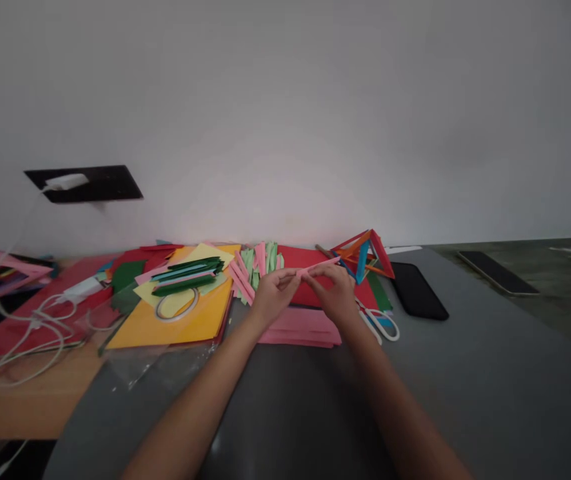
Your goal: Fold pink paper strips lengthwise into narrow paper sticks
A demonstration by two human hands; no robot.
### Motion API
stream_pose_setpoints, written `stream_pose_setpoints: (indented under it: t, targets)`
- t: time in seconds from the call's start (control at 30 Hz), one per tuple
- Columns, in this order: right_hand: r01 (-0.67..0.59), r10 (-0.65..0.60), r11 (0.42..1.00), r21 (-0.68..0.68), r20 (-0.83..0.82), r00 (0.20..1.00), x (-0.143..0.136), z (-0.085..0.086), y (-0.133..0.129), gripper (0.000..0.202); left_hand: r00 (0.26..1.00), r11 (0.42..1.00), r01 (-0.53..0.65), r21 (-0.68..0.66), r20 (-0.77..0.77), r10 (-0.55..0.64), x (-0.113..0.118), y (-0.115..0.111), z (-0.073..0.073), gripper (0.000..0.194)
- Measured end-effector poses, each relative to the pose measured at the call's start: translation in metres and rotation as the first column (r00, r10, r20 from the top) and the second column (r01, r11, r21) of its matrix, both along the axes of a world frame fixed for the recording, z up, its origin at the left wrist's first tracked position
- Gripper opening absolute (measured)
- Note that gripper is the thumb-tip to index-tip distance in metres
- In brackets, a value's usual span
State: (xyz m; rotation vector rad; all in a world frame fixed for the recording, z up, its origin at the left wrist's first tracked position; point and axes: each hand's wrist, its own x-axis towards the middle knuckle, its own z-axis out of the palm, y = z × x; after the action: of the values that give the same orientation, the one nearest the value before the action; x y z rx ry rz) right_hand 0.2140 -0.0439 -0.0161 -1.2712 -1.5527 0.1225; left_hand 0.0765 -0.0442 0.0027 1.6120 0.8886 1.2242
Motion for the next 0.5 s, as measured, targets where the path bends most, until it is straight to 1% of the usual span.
stream_pose_setpoints:
  t: [0.17,0.5]
  targets:
    - [-0.031,0.031,0.999,-0.016,-0.026,0.999,-0.0001,0.0006,-0.0002,0.021,0.999,0.999,-0.031,-0.040,0.034,0.032,0.0009,0.0001,-0.0025,0.023]
    - [-0.027,0.027,1.000,0.002,-0.071,0.997,-0.0012,-0.0024,0.0017,0.022,1.000,1.000,-0.014,-0.012,-0.004,0.014,0.0001,-0.0033,0.0047,0.026]
